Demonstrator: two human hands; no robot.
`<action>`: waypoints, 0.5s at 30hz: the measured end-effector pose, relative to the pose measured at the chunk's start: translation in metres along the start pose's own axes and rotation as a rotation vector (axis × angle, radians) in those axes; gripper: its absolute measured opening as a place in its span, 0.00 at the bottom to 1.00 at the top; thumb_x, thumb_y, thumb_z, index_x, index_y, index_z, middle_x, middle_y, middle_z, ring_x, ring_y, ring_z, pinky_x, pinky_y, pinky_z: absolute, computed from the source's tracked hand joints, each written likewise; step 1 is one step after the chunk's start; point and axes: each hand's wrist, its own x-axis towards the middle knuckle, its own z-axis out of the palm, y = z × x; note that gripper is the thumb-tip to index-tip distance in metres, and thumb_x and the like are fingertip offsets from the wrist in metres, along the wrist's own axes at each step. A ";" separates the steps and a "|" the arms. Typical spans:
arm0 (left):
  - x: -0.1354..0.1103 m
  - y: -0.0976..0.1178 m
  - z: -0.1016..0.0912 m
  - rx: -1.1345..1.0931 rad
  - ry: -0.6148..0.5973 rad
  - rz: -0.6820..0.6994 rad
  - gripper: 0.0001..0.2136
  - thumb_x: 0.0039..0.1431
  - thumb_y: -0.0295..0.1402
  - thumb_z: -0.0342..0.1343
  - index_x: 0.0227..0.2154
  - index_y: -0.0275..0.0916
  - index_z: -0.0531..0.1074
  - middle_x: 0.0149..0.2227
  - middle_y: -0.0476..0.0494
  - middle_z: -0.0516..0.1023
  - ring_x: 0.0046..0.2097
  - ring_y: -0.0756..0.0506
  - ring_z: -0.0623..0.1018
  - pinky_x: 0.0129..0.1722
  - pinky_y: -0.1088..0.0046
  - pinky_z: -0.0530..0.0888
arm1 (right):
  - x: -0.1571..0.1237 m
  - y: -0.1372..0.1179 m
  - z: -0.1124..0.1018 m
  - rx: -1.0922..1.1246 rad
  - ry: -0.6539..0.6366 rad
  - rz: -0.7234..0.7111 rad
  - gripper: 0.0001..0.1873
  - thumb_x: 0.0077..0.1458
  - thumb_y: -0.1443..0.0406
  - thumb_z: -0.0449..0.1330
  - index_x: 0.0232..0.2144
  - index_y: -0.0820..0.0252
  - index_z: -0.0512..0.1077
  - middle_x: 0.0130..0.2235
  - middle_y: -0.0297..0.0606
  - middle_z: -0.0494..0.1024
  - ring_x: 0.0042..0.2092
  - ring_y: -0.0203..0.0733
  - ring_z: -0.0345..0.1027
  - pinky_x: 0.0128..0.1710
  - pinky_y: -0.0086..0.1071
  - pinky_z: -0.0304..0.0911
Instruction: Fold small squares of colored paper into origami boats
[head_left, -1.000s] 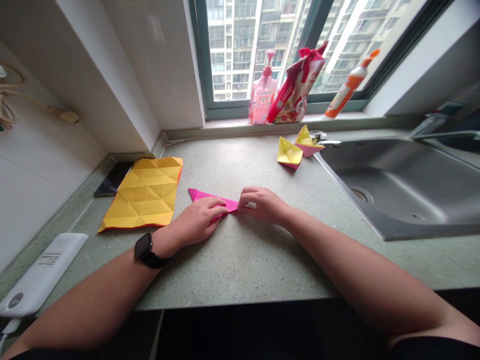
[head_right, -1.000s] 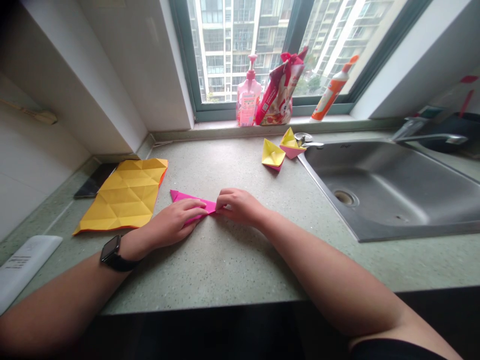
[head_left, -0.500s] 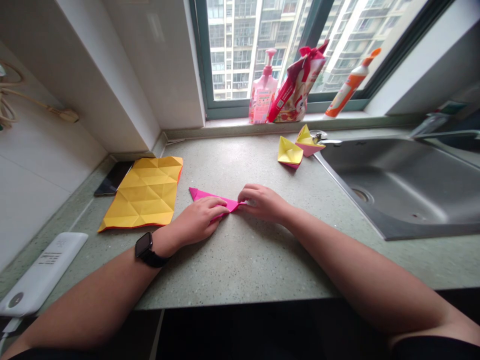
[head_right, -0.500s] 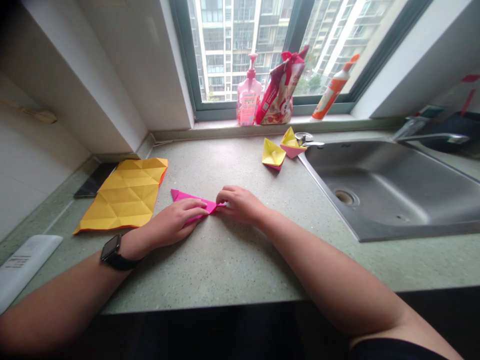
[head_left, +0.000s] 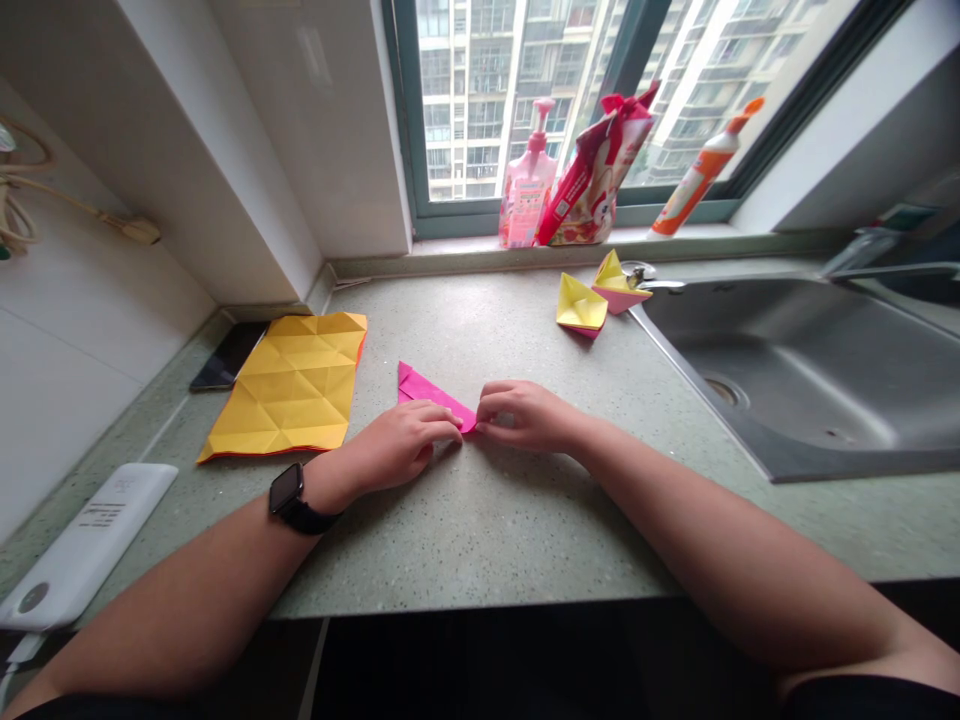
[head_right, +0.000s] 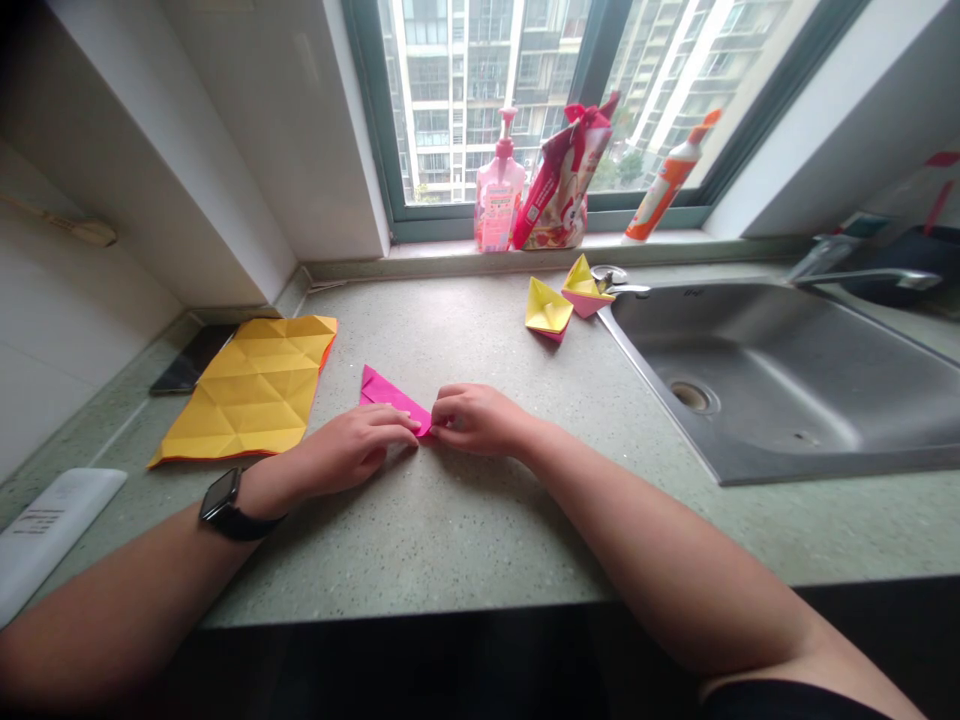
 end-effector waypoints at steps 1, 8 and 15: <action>0.000 0.000 0.000 0.001 -0.001 0.000 0.22 0.60 0.15 0.52 0.50 0.43 0.80 0.54 0.42 0.83 0.54 0.41 0.82 0.56 0.61 0.80 | 0.000 0.001 0.001 -0.017 0.014 0.015 0.08 0.69 0.63 0.63 0.37 0.55 0.80 0.38 0.37 0.79 0.39 0.40 0.73 0.41 0.34 0.65; 0.000 0.003 0.000 0.008 0.013 0.015 0.27 0.60 0.15 0.53 0.58 0.44 0.79 0.60 0.39 0.80 0.58 0.40 0.80 0.60 0.59 0.79 | 0.002 0.009 0.007 -0.092 0.081 0.089 0.06 0.67 0.63 0.67 0.36 0.56 0.81 0.37 0.37 0.80 0.38 0.39 0.72 0.40 0.33 0.64; 0.001 0.003 0.004 0.014 0.029 0.009 0.23 0.69 0.20 0.54 0.61 0.44 0.78 0.61 0.37 0.79 0.60 0.39 0.80 0.62 0.55 0.79 | 0.003 0.009 0.010 -0.112 0.067 0.094 0.04 0.66 0.65 0.67 0.37 0.56 0.82 0.38 0.37 0.80 0.39 0.39 0.72 0.41 0.34 0.64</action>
